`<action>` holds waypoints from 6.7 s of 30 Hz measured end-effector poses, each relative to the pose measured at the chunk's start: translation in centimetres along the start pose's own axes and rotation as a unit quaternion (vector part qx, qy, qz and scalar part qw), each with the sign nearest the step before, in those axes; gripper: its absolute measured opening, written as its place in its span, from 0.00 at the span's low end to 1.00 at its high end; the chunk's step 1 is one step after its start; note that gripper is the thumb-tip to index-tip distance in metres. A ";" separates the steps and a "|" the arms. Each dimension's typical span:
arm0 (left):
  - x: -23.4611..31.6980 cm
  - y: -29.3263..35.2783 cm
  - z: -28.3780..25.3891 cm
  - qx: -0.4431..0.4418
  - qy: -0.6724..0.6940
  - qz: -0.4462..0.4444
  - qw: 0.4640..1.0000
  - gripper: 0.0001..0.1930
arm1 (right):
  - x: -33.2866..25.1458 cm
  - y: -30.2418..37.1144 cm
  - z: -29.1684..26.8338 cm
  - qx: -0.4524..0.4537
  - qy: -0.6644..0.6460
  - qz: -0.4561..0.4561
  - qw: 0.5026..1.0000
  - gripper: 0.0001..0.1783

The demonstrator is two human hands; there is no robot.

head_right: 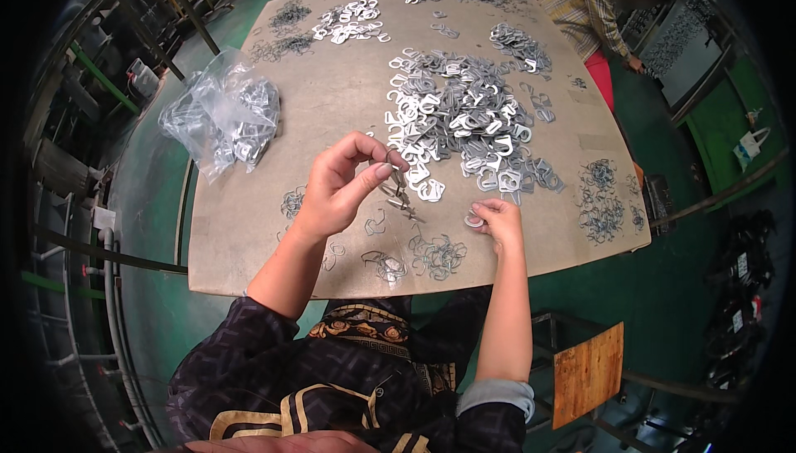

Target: The person sits at a table and repeatedly picks up small metal hooks and wire loops, joining them by hand into assembled units. They place the finished assemblies into a hanging wire basket and continue the process with additional parts from the table.

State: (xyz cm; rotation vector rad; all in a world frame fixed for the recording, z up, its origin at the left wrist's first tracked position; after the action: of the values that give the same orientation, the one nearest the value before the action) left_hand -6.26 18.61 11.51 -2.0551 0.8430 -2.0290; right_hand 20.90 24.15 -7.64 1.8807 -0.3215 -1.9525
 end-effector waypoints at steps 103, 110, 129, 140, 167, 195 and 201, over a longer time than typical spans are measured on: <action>-6.9 12.2 14.8 -0.221 -0.043 -0.098 0.969 0.08 | 3.2 21.7 3.2 0.071 0.288 -0.343 0.891 0.05; -5.8 12.6 15.0 -0.263 -0.031 -0.050 0.963 0.08 | -1.2 11.1 -5.3 0.181 0.368 -0.315 0.856 0.20; -6.4 12.5 15.0 -0.265 -0.036 -0.053 0.962 0.08 | -1.4 3.0 -2.6 0.144 0.448 -0.172 0.865 0.20; -5.7 13.2 14.7 -0.252 -0.051 -0.037 0.966 0.07 | -1.9 3.6 -2.9 0.126 0.147 -0.253 0.948 0.07; -5.5 13.3 14.8 -0.236 -0.040 -0.040 0.970 0.06 | -0.3 6.6 -2.2 0.157 0.001 -0.265 0.951 0.07; -5.7 13.4 14.6 -0.145 -0.181 -0.088 0.969 0.09 | 2.6 20.1 3.3 0.051 -0.009 -0.224 0.973 0.07; -5.5 12.5 12.4 -0.141 -0.138 -0.048 0.979 0.06 | 2.4 20.6 3.6 0.055 0.057 -0.256 0.963 0.06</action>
State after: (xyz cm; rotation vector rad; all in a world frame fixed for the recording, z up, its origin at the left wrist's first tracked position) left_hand 2.25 7.24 -0.27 -2.4994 1.0421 -1.6885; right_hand 20.02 4.35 -0.52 2.3129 0.1112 -2.1617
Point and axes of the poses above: each hand's wrist, its own y-axis away from the middle knuckle, its own z-axis out of the palm, x = y × z, the point moved 5 cm from there along -y, towards the middle knuckle, and after that the axes turned 7 degrees about -x, right-handed, at the moved point
